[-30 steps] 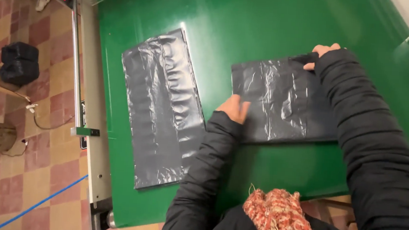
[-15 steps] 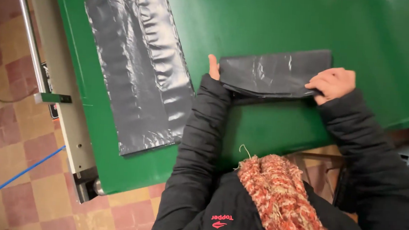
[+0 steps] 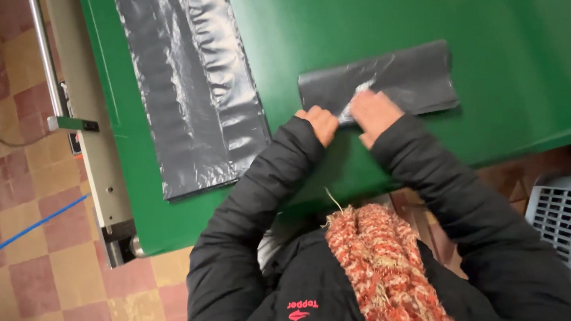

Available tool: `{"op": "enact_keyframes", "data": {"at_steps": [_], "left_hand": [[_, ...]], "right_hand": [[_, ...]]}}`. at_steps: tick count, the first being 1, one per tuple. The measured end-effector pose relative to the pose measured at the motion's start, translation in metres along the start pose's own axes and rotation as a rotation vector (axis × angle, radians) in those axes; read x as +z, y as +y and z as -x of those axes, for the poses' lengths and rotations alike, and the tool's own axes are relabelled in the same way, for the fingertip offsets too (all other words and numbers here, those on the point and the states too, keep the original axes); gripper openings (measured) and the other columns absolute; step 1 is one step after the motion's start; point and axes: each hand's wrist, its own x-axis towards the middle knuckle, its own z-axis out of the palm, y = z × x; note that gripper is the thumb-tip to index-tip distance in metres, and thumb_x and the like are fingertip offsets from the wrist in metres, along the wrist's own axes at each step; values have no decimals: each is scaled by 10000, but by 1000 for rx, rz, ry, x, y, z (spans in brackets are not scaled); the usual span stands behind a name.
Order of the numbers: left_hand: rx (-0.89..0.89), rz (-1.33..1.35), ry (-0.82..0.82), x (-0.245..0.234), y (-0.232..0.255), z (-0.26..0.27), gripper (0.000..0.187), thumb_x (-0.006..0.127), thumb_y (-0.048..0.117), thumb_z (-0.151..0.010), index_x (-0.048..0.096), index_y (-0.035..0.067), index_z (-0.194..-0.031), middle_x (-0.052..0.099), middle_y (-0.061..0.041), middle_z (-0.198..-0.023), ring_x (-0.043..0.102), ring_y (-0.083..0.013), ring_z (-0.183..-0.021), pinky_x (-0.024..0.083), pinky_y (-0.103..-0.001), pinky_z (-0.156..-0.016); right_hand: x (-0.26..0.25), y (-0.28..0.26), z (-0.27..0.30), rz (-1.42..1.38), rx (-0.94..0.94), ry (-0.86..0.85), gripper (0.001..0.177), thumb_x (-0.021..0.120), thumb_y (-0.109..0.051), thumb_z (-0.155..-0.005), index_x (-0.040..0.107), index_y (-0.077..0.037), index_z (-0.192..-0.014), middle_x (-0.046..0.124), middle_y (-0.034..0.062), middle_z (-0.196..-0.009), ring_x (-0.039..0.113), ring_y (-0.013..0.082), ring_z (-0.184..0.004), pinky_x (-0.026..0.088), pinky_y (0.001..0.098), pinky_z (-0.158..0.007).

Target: Fold plastic bags from a conveyor belt and place them in a storage bin.

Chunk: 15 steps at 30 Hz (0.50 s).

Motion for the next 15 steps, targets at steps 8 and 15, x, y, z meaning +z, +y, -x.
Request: {"op": "enact_keyframes", "data": {"at_steps": [8, 15], "left_hand": [[-97, 1224, -284, 69, -22, -103, 417, 533, 436, -973, 689, 50, -954, 706, -83, -865, 678, -234, -821, 522, -354, -740], [-11, 1041, -42, 41, -22, -107, 405, 641, 441, -949, 631, 52, -1064, 734, -126, -941, 696, -295, -843, 542, -428, -782]], "right_hand": [[53, 13, 112, -1041, 673, -138, 291, 524, -62, -999, 673, -9, -1243, 700, 103, -1113, 638, 170, -1026, 524, 373, -907], [178, 176, 251, -1677, 1113, 381, 284, 582, -220, -1199, 497, -53, -986, 574, 71, -913, 571, 219, -729, 532, 441, -667]]}}
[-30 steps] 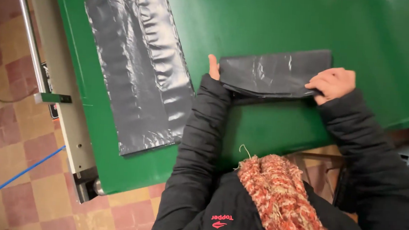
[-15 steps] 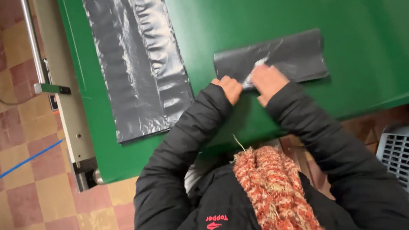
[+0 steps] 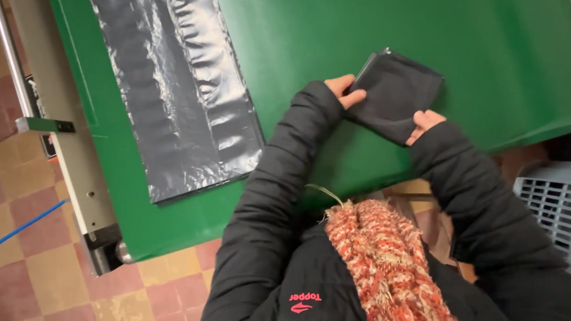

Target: Fold plastic bags from a conveyor belt and place them in a storage bin.

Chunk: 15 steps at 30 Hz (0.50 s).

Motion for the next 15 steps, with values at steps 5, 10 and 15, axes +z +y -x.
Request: {"op": "enact_keyframes", "data": {"at_steps": [5, 10, 15], "left_hand": [[-126, -358, 344, 46, -18, -48, 364, 600, 435, -955, 611, 77, -1023, 725, -191, -982, 676, -417, -896, 528, -490, -786], [-343, -363, 514, 23, 28, 22, 376, 618, 480, -987, 621, 110, -1056, 713, -172, -1004, 667, -416, -921, 538, -512, -813], [-34, -736, 594, -40, 79, 202, 636, 704, 619, -822, 617, 89, -1162, 628, -112, -1227, 531, -360, -1249, 431, -566, -940]], "right_hand": [[80, -81, 35, -46, 195, 134, 138, 556, -232, -1042, 573, -99, -1074, 676, 69, -1020, 691, 216, -865, 598, 424, -755], [152, -98, 89, 474, -278, 195, 243, 577, -188, -1117, 487, -34, -1282, 602, 109, -1145, 638, 214, -899, 579, 488, -821], [252, -37, 67, 9, -152, -187, 401, 657, -232, -1004, 472, -68, -1320, 565, 165, -1245, 591, 331, -1252, 542, 662, -1017]]}}
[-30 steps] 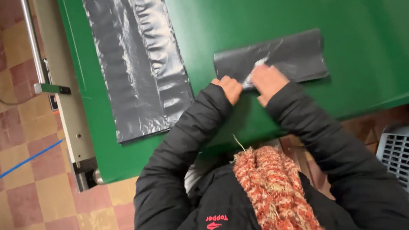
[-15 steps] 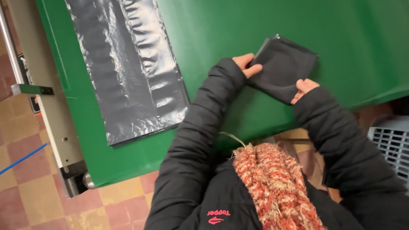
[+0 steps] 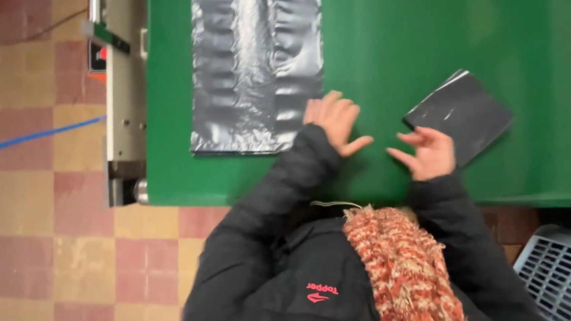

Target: Fold plastic bags from a conveyor belt and place them in a storage bin.

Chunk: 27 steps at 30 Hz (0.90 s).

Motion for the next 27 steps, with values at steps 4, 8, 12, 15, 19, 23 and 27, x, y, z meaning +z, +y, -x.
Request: {"op": "enact_keyframes", "data": {"at_steps": [4, 8, 12, 15, 19, 23, 27], "left_hand": [[-157, -203, 49, -30, -54, 87, 848, 735, 684, -621, 627, 70, -1196, 580, -165, -1337, 405, -432, -1329, 276, -690, -962], [-180, -140, 16, -4, -89, 128, 801, 754, 546, -705, 589, 52, -1313, 517, -164, -1442, 375, -418, -1418, 337, -630, -1061], [-214, -174, 122, 10, -99, 120, 307, 692, 224, -924, 620, 129, -1207, 646, -30, -1319, 577, -299, -1314, 531, -490, -925], [-202, -29, 52, -32, -77, 115, 201, 682, 179, -963, 616, 103, -1137, 645, -73, -1126, 623, -321, -1093, 558, -463, -846], [-128, -36, 15, -74, -54, 164, 317, 718, 200, -825, 618, 75, -1099, 651, -99, -1033, 631, -326, -967, 537, -478, -750], [-356, 55, -294, -112, -70, 206, 176, 734, 175, -854, 671, 121, -1009, 698, -84, -901, 681, -323, -866, 547, -450, -717], [-171, 564, -142, -119, -118, 158, 155, 758, 151, -869, 684, 70, -978, 683, -72, -828, 686, -195, -726, 545, -328, -654]], "right_hand": [[105, 48, -29, -104, -51, -479, 579, 614, -297, -1017, 421, -104, -1528, 514, 152, -1462, 431, 317, -1457, 445, 659, -1126], [156, 79, -62, -276, 318, -259, 694, 671, -332, -972, 379, -86, -1552, 484, 152, -1517, 427, 310, -1470, 450, 613, -1068], [208, 49, -42, 571, -218, -659, 867, 769, -39, -797, 362, -78, -1562, 458, 144, -1530, 417, 320, -1448, 370, 450, -1178], [217, 42, -32, 1306, -730, -614, 552, 818, -43, -743, 608, -52, -1253, 640, 161, -1223, 592, 369, -1174, 495, 440, -1006], [157, 30, -22, 1202, -699, -843, 330, 741, 9, -726, 699, -62, -1045, 698, 135, -1006, 663, 353, -971, 532, 418, -889], [76, 8, -9, 900, -183, -1038, 330, 760, 22, -757, 709, -37, -1078, 736, 87, -1037, 713, 215, -974, 562, 321, -852], [52, -35, -32, 982, -26, -665, 325, 792, 23, -770, 706, -15, -1081, 739, 49, -997, 694, 118, -922, 557, 270, -819]]}}
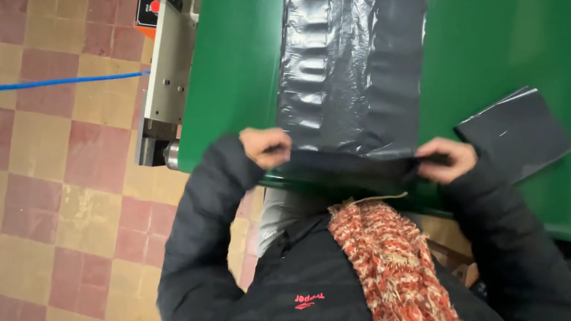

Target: Fold plastic bags from a conveyor belt and place them in a storage bin.

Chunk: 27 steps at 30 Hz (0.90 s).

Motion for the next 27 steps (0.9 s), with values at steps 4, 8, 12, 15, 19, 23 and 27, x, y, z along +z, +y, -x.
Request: {"op": "enact_keyframes", "data": {"at_steps": [4, 8, 12, 15, 19, 23, 27], "left_hand": [[45, 184, 217, -27, -54, -117, 115, 742, 148, -961, 684, 62, -1010, 625, -72, -823, 579, -126, -763, 490, -292, -696], [-179, -94, 555, -32, -163, -216, 311, 685, 299, -959, 676, 86, -1186, 725, -183, -962, 682, -365, -889, 542, -423, -782], [-271, -279, 663, -23, -252, -299, 345, 676, 329, -933, 640, 92, -1182, 720, -252, -1039, 666, -477, -962, 538, -515, -835], [-400, -326, 553, -26, -233, -295, 307, 649, 324, -958, 624, 100, -1165, 717, -252, -1021, 656, -484, -957, 525, -540, -833], [-485, -338, 498, -36, -197, -288, 299, 638, 335, -980, 610, 98, -1161, 716, -241, -1031, 655, -479, -969, 520, -542, -842], [-260, -404, 746, -23, -141, -257, 421, 640, 366, -941, 578, 59, -1221, 642, -207, -1159, 625, -443, -1043, 501, -481, -917], [-281, 267, 603, 22, -111, -233, 611, 505, 571, -972, 533, 46, -1284, 595, -142, -1270, 632, -335, -1149, 496, -389, -967]], "right_hand": [[-64, -21, -110, -108, -84, 200, 266, 769, -48, -876, 642, -18, -1108, 680, -4, -968, 636, 83, -817, 519, 251, -717], [-92, 15, -197, 88, 49, 424, 168, 624, -248, -1065, 673, -90, -1092, 639, 1, -895, 566, 113, -704, 472, 282, -627], [-127, 84, -323, -214, 227, 523, 279, 611, -355, -995, 658, -91, -1068, 652, -12, -892, 613, 101, -730, 529, 301, -624], [-107, 47, -329, 287, -26, 643, 542, 846, -384, -858, 609, -35, -1198, 668, 60, -1027, 616, 204, -861, 540, 369, -782], [-110, 15, -363, 687, -213, 579, 674, 907, -344, -752, 649, 14, -1262, 646, 201, -1174, 582, 370, -1066, 505, 472, -916], [-110, 5, -382, 857, 297, 231, 583, 909, -392, -689, 705, -91, -1146, 659, 214, -1162, 591, 412, -1094, 495, 510, -955], [-95, -2, -373, 1012, 204, 145, 458, 892, -363, -726, 708, -92, -1046, 679, 196, -1117, 604, 419, -1073, 509, 515, -888]]}}
